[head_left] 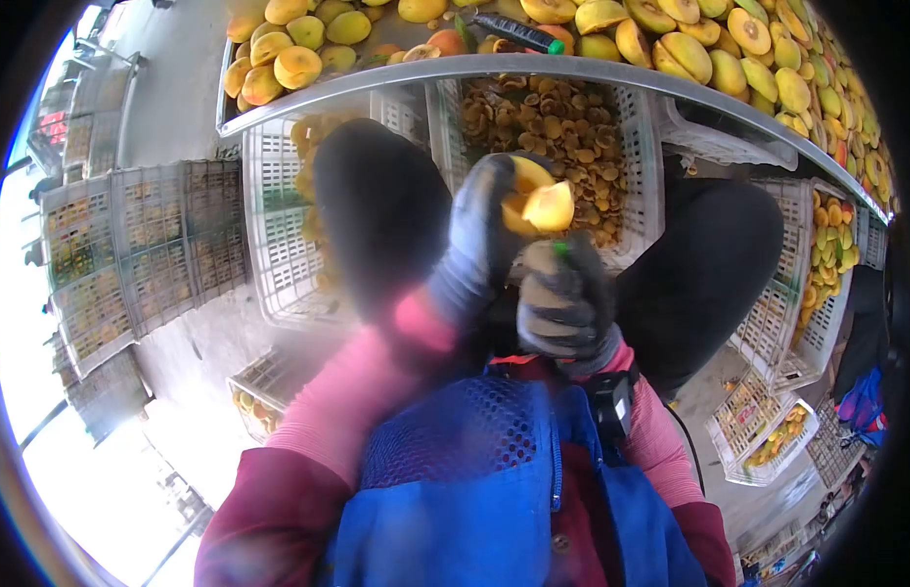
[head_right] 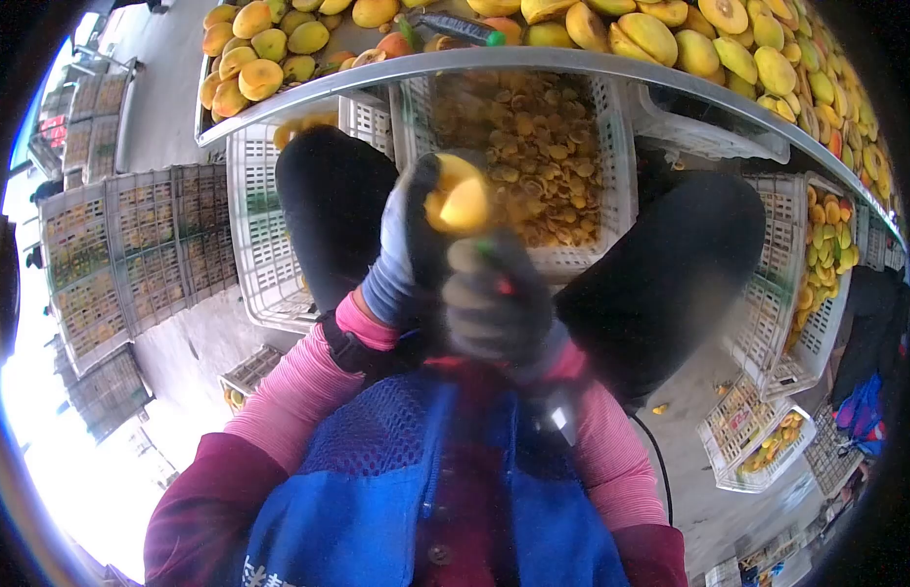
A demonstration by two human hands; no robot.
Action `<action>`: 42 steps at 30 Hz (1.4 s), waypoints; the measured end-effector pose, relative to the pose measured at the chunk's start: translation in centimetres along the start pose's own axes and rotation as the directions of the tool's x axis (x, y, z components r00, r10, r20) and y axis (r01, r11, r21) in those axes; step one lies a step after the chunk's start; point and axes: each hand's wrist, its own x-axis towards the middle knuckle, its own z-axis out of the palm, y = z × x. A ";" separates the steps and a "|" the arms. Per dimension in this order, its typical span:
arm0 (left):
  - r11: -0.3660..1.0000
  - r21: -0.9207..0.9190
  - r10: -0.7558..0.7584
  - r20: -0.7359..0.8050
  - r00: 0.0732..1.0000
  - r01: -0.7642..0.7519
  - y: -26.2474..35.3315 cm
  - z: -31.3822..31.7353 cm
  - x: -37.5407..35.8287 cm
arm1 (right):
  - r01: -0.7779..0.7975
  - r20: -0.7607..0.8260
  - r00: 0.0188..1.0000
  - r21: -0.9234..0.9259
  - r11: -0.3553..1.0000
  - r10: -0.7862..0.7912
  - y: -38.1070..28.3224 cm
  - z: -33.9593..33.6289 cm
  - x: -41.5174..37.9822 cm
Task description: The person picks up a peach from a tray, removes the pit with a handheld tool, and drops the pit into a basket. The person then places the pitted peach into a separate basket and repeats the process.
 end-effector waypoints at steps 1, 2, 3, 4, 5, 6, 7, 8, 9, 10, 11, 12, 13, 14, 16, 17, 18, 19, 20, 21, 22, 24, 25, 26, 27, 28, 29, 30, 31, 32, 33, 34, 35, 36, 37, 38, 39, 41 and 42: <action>0.997 0.079 -0.002 -0.047 0.999 0.006 -1.5 -0.3 -0.4 | 0.032 0.040 0.999 -0.057 0.998 -0.030 -0.7 0.8 -0.1; 0.998 -0.026 -0.056 -0.067 0.996 0.054 -1.7 -1.2 -0.7 | 0.060 0.082 0.995 -0.110 0.992 -0.051 -1.1 1.3 -0.2; 0.990 -0.114 -0.089 -0.080 0.993 0.079 -1.2 -1.9 -0.6 | 0.072 -0.050 0.996 -0.092 0.993 -0.077 -1.4 1.0 -0.2; 0.982 -0.162 -0.110 -0.088 0.990 0.095 -0.7 -2.6 -0.7 | 0.094 -0.179 0.978 -0.075 0.993 -0.106 -1.6 0.1 -0.2; 0.979 -0.162 -0.143 -0.093 0.985 0.127 -0.3 -3.6 -0.7 | 0.114 -0.315 0.941 -0.050 0.992 -0.124 -1.5 -0.7 -0.4; 0.987 -0.085 -0.143 -0.095 0.985 0.135 0.9 -4.7 -0.4 | 0.091 -0.311 0.945 -0.048 0.995 -0.101 -1.4 -1.2 -0.6; 0.993 0.079 -0.076 -0.095 0.993 0.084 2.0 -5.9 -0.2 | 0.065 -0.297 0.952 -0.055 0.996 -0.079 -1.8 -1.5 -0.5; 0.963 0.269 0.038 -0.088 0.995 -0.013 3.3 -7.4 0.0 | 0.042 -0.281 0.958 -0.063 0.997 -0.058 -2.2 -1.8 -0.4; 0.896 0.403 0.221 -0.035 0.975 -0.189 4.2 -9.1 0.3 | 0.025 -0.265 0.963 -0.069 0.997 -0.042 -2.4 -2.1 -0.4; 0.951 0.293 0.198 -0.318 0.927 -0.102 0.9 -10.6 -0.9 | 0.026 -0.305 0.951 -0.108 0.994 -0.058 -2.7 -2.6 -0.6; 0.975 0.219 0.108 -0.393 0.913 -0.021 0.8 -12.7 -0.8 | 0.032 -0.337 0.938 -0.156 0.987 -0.084 -2.8 -3.1 -1.1; 0.990 0.135 0.016 -0.462 0.887 0.052 0.7 -14.8 -0.7 | 0.038 -0.361 0.925 -0.217 0.975 -0.116 -3.4 -3.0 -1.3; 0.977 0.140 -0.105 -0.349 0.931 0.163 3.8 -17.4 0.1 | 0.049 -0.408 0.903 -0.211 0.976 -0.133 -3.8 -2.7 -1.3; 0.759 0.585 -0.088 -0.343 0.935 0.286 2.3 -20.1 0.3 | 0.060 -0.461 0.876 -0.196 0.979 -0.146 -3.7 -2.6 -1.4; 0.398 0.858 -0.045 -0.334 0.942 0.323 2.6 -20.2 2.9 | 0.052 -0.550 0.816 -0.240 0.969 -0.180 -3.9 -2.6 -1.1; 0.452 0.840 -0.021 -0.328 0.944 0.302 2.8 -19.9 3.9 | 0.028 -0.586 0.784 -0.297 0.954 -0.205 -4.0 -2.7 -0.8; 0.505 0.817 -0.001 -0.322 0.947 0.278 4.4 -18.5 5.5 | 0.003 -0.621 0.747 -0.352 0.936 -0.236 -4.1 -2.8 -0.7; 0.560 0.810 0.076 -0.261 0.962 0.175 6.4 -15.9 7.5 | 0.016 -0.649 0.705 -0.390 0.921 -0.287 -3.9 -2.7 -0.5; 0.699 0.714 0.116 -0.170 0.979 0.042 7.7 -13.3 9.8 | 0.026 -0.673 0.658 -0.429 0.903 -0.338 -3.6 -2.6 -0.2; 0.775 0.625 0.021 -0.167 0.986 0.089 7.0 -11.6 12.5 | 0.034 -0.692 0.608 -0.466 0.884 -0.388 -3.6 -2.4 0.1; 0.763 0.643 0.093 -0.016 0.995 -0.061 6.9 -9.9 15.3 | 0.016 -0.689 0.594 -0.507 0.862 -0.416 -3.7 -2.0 0.2; 0.684 0.708 0.245 0.002 0.970 -0.174 5.2 -5.4 21.6 | -0.029 -0.604 0.499 -0.728 0.685 -0.621 -3.6 -2.8 0.5; 0.658 0.730 0.168 0.097 0.981 -0.185 5.9 -3.2 23.9 | -0.022 -0.581 0.489 -0.754 0.656 -0.651 -3.7 -2.7 0.6; 0.581 0.788 0.154 0.136 0.979 -0.201 4.4 -1.2 26.0 | -0.016 -0.557 0.478 -0.779 0.627 -0.679 -3.8 -2.7 0.7; 0.456 0.865 0.034 0.216 0.976 -0.207 3.8 0.8 27.3 | 0.030 -0.575 0.503 -0.735 0.678 -0.645 -4.0 -2.0 0.8; 0.497 0.830 0.035 0.273 0.961 -0.254 4.0 1.4 28.1 | 0.076 -0.586 0.531 -0.686 0.723 -0.612 -4.2 -1.2 0.9; 0.536 0.790 0.038 0.331 0.943 -0.299 4.3 2.0 28.8 | 0.118 -0.561 0.564 -0.671 0.732 -0.606 -4.4 -0.4 1.1; 0.686 0.645 0.080 0.394 0.916 -0.337 3.3 2.0 29.9 | 0.163 -0.535 0.594 -0.651 0.741 -0.601 -4.4 0.4 1.4; 0.807 0.472 0.129 0.446 0.886 -0.355 3.4 1.7 30.3 | 0.209 -0.508 0.621 -0.627 0.750 -0.597 -4.2 1.0 1.5; 0.940 0.300 0.022 0.425 0.905 -0.163 3.3 1.4 30.0 | 0.230 -0.505 0.599 -0.634 0.738 -0.621 -4.1 1.5 1.6; 0.903 0.386 0.049 0.349 0.936 -0.191 3.7 1.1 29.2 | 0.244 -0.501 0.582 -0.644 0.725 -0.641 -4.2 2.0 1.7; 0.940 0.303 0.065 0.301 0.951 -0.160 3.3 0.7 28.5 | 0.259 -0.492 0.566 -0.655 0.709 -0.662 -4.3 2.2 1.8; 0.967 0.216 0.076 0.255 0.964 -0.134 2.9 0.2 27.7 | 0.197 -0.418 0.564 -0.769 0.608 -0.712 -4.6 1.9 1.3; 0.955 0.220 0.153 0.208 0.966 -0.198 3.7 -0.5 26.3 | 0.132 -0.336 0.567 -0.864 0.485 -0.752 -5.2 1.3 0.4; 0.939 0.226 0.228 0.159 0.961 -0.260 5.1 -1.0 24.3 | 0.103 -0.284 0.560 -0.908 0.406 -0.778 -5.4 1.4 0.2; 0.966 0.178 0.158 0.155 0.975 -0.185 6.7 -1.3 21.9 | 0.073 -0.232 0.551 -0.944 0.323 -0.801 -5.5 1.5 0.0; 0.986 0.131 0.084 0.153 0.985 -0.104 8.1 -1.6 19.2 | 0.079 -0.215 0.527 -0.951 0.299 -0.822 -5.4 2.7 0.4; 0.976 -0.179 -0.065 0.283 0.957 0.120 9.3 -1.7 14.1 | 0.085 -0.049 0.478 -0.991 0.102 -0.877 -4.3 2.9 1.2; 0.938 -0.253 -0.154 0.302 0.941 0.235 9.8 -1.4 11.7 | 0.084 0.112 0.457 -0.993 -0.083 -0.882 -3.4 2.5 1.9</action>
